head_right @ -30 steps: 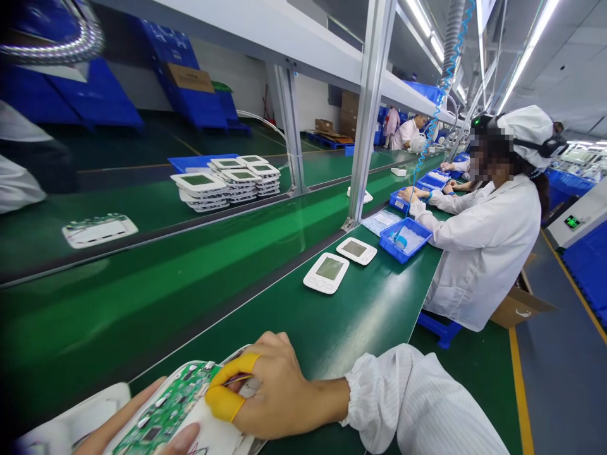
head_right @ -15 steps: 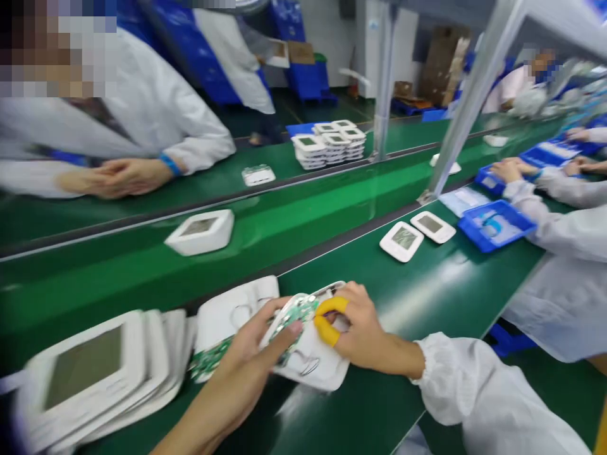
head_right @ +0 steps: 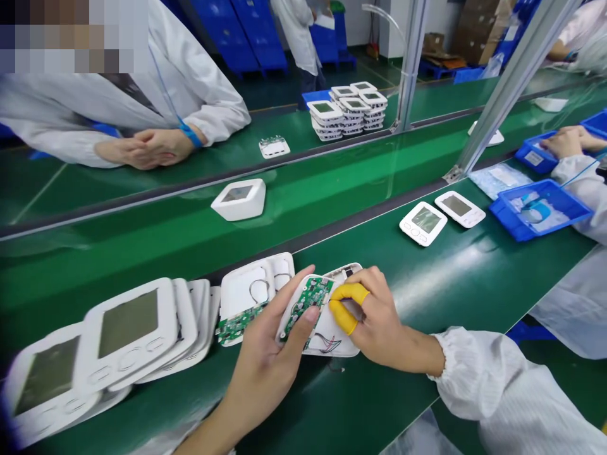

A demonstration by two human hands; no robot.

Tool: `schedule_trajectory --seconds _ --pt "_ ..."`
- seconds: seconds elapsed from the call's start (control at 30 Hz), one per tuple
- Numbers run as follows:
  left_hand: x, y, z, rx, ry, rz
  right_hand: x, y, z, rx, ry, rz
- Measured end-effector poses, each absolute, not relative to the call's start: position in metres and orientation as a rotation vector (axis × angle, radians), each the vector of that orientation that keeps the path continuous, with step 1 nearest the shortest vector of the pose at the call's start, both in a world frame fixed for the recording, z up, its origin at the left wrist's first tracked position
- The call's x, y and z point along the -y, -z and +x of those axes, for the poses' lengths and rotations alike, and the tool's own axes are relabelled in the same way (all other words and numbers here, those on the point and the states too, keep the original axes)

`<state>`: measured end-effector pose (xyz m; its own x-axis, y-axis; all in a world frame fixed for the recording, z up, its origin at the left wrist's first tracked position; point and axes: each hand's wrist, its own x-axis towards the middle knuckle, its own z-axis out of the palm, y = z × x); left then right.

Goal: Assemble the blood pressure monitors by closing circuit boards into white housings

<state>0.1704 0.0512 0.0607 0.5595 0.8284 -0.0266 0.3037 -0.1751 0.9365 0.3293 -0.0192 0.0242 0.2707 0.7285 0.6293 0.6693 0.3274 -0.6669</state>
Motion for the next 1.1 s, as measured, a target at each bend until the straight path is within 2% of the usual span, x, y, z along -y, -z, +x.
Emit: schedule_trajectory --seconds 0.33,0.6,0.9,1.1 --pt "-0.061 -0.077 0.166 -0.816 -0.568 1.824 0.023 -0.023 0.334 1.529 -0.034 -1.356" --pt "-0.041 -0.059 0.170 -0.975 -0.682 1.768 0.024 -0.021 0.320 1.388 -0.033 -1.343" --pt "-0.052 -0.064 0.167 -0.899 -0.567 1.718 0.020 -0.015 0.328 1.438 -0.033 -1.356" --pt "-0.040 -0.057 0.171 -0.978 -0.683 1.721 0.024 -0.015 0.317 1.325 -0.089 -1.389"
